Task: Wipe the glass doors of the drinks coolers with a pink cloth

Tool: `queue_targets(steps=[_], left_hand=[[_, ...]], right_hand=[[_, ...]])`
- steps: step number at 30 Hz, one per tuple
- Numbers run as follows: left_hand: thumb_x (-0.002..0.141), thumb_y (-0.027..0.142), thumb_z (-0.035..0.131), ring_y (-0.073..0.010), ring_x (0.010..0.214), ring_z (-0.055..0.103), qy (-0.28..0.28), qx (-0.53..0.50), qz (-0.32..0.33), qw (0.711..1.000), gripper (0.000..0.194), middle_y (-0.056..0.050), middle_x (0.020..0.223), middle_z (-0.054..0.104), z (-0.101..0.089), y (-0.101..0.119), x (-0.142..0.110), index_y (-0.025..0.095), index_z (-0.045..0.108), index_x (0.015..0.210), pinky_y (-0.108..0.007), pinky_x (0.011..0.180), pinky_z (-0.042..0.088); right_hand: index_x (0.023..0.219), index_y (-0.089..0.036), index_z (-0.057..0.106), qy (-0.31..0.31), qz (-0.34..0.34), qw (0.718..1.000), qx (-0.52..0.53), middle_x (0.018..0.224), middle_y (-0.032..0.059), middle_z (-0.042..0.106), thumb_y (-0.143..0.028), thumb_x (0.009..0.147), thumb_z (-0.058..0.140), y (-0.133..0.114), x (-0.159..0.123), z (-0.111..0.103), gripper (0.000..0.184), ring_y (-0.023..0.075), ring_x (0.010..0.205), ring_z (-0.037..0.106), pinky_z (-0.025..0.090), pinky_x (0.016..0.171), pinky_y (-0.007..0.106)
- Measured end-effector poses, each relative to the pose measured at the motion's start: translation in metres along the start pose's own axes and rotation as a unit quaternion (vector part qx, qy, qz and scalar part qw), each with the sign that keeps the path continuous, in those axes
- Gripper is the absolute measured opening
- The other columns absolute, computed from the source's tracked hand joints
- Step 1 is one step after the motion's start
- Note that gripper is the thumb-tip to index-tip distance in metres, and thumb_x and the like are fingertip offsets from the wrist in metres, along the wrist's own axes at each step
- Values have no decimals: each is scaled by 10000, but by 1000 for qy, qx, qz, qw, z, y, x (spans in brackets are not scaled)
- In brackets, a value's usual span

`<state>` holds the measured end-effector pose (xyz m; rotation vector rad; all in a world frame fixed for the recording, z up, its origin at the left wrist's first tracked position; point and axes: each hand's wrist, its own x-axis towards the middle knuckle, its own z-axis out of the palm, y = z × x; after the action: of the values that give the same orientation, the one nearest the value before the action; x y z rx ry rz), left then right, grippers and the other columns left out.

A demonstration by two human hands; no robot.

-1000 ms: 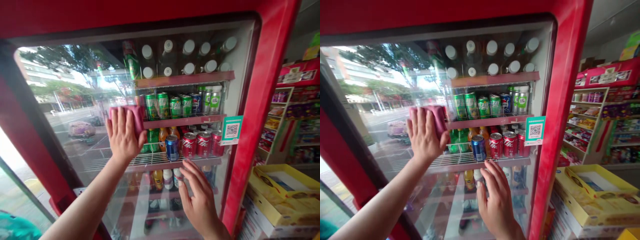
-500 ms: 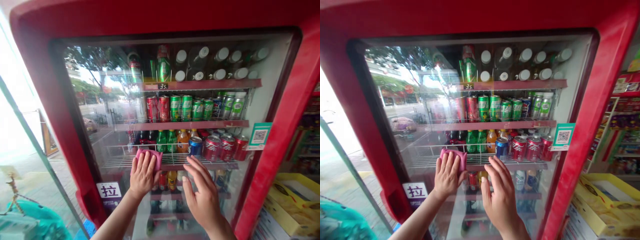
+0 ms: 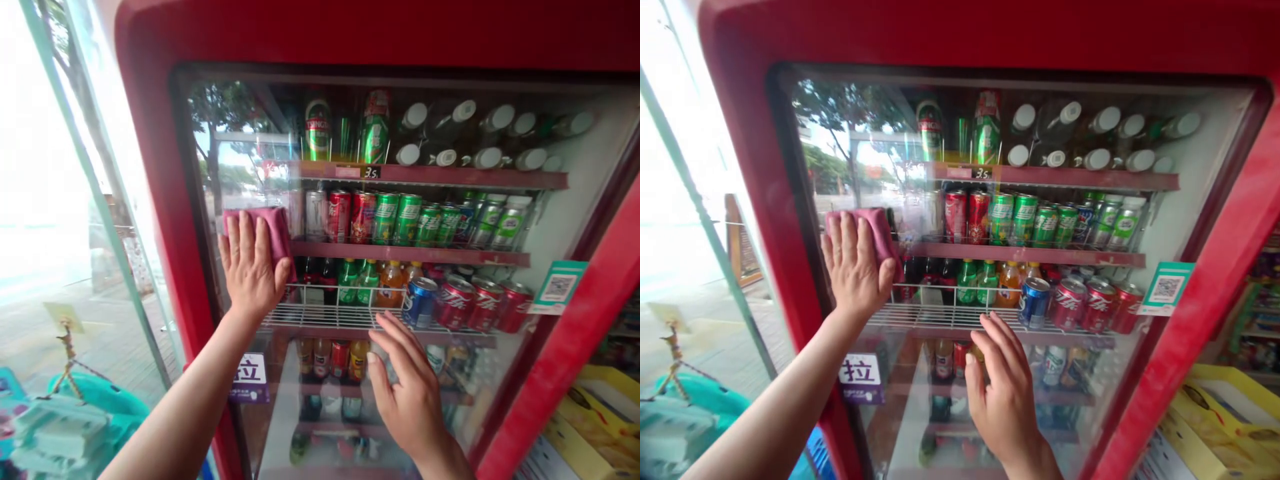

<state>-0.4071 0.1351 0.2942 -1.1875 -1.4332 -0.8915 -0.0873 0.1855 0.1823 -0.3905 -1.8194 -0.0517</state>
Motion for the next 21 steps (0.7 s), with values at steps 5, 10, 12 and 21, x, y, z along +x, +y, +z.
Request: queue_targets(steps=[5, 10, 12, 21], left_hand=[[1085, 491, 548, -369, 1777, 63, -1, 44, 26, 999, 901, -224, 1877, 142, 1, -19, -135, 151, 140, 1814, -642, 1443, 137], [1067, 411, 579, -389, 1766, 79, 4, 62, 36, 997, 915, -259, 1860, 148, -8, -38, -177, 124, 129, 1810, -661, 1428, 193], [1067, 433, 593, -387, 1770, 68, 5, 63, 32, 997, 929, -262, 1866, 136, -8, -43, -160, 105, 137, 1807, -635, 1438, 177], [1099, 600, 493, -403, 1782, 31, 17, 16, -11, 1000, 925, -215, 1899, 88, -18, -49, 26, 148, 124, 1816, -646, 1442, 93]], right_hand=[[1361, -223, 702, -21, 1, 1000, -7, 1476, 153, 754, -192, 1093, 594, -7, -6, 15, 291, 338, 1431, 699, 661, 1106, 595], [1334, -213, 710, -28, -22, 999, -10, 1457, 153, 767, -191, 1101, 585, -16, -8, 34, 266, 336, 1401, 725, 689, 1059, 582], [1331, -211, 709, -32, -30, 999, -11, 1461, 152, 767, -189, 1098, 585, -20, -7, 40, 265, 336, 1408, 721, 695, 1048, 575], [1310, -211, 720, -31, -27, 999, -5, 1456, 141, 773, -205, 1102, 582, -33, -1, 55, 250, 331, 1408, 723, 701, 1055, 559]])
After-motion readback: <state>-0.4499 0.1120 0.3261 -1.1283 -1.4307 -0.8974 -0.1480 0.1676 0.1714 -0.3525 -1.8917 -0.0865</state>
